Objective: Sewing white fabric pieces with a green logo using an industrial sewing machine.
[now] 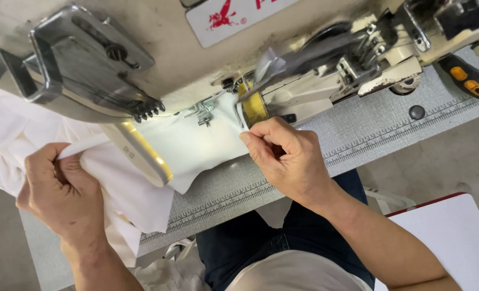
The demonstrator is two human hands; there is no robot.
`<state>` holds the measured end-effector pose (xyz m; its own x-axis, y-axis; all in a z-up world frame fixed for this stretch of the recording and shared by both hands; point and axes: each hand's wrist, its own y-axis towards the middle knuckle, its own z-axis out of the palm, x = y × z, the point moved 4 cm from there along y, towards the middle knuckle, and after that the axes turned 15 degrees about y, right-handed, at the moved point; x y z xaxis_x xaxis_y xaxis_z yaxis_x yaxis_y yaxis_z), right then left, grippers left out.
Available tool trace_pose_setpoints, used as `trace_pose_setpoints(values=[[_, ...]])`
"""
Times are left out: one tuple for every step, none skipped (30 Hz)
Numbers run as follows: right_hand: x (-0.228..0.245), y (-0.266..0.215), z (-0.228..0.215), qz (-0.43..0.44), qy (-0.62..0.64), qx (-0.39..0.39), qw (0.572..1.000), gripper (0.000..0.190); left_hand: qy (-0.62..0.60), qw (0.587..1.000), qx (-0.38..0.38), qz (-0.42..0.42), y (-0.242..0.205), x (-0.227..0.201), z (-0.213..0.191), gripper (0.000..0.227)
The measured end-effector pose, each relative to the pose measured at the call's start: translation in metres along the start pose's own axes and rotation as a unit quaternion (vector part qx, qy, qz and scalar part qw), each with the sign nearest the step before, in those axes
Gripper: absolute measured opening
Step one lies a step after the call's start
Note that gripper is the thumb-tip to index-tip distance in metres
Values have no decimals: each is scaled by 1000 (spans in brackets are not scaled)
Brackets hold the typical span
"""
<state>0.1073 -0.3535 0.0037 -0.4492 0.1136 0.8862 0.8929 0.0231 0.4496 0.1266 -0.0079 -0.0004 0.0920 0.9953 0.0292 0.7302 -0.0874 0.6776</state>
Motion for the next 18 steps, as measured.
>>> trace_pose_setpoints(values=[[-1,2,1,-1,-2,1,1000,12,-1,1000,-1,-2,4,2,2,18],[-1,4,2,-10,-14,-1,1000,14,-2,1000,-10,16,8,3,3,20],[-1,5,3,-19,-28,-2,999,16,-3,999,-19,34,10,4,5,24],[-3,6,4,-18,-30,-1,999,16,-4,999,-18,32,14,5,6,24],[-5,7,5,-33,-50,-6,998,19,-15,999,-24,41,18,5,8,21],[-6,9,5,-48,-71,-12,996,21,-26,998,-30,51,22,5,9,17],[-7,10,6,-48,-72,-10,996,21,-27,998,-31,49,25,8,13,17],[-8,11,6,-54,-88,-8,995,22,-24,997,-38,56,27,11,15,22],[-9,12,7,-61,-105,-7,993,22,-22,997,-45,63,30,13,19,27],[-9,14,8,-62,-108,-5,992,22,-23,997,-46,60,33,12,19,27],[-8,16,9,-69,-116,-7,991,27,-29,997,-41,64,37,11,19,19],[-7,18,10,-77,-124,-10,989,31,-35,996,-35,69,41,10,20,14],[-6,20,12,-78,-125,-8,989,31,-36,996,-36,67,44,13,23,14],[-4,23,13,-84,-135,-9,987,39,-49,996,-41,70,47,15,27,9],[-2,26,15,-90,-145,-10,985,47,-63,994,-44,74,50,18,30,10],[-6,26,18,-91,-146,-8,985,47,-64,994,-45,71,53,18,32,10],[-8,26,19,-114,-180,-28,977,37,-67,994,-51,73,56,18,33,9],[-10,27,21,-136,-212,-48,966,26,-71,993,-56,74,60,18,34,9]])
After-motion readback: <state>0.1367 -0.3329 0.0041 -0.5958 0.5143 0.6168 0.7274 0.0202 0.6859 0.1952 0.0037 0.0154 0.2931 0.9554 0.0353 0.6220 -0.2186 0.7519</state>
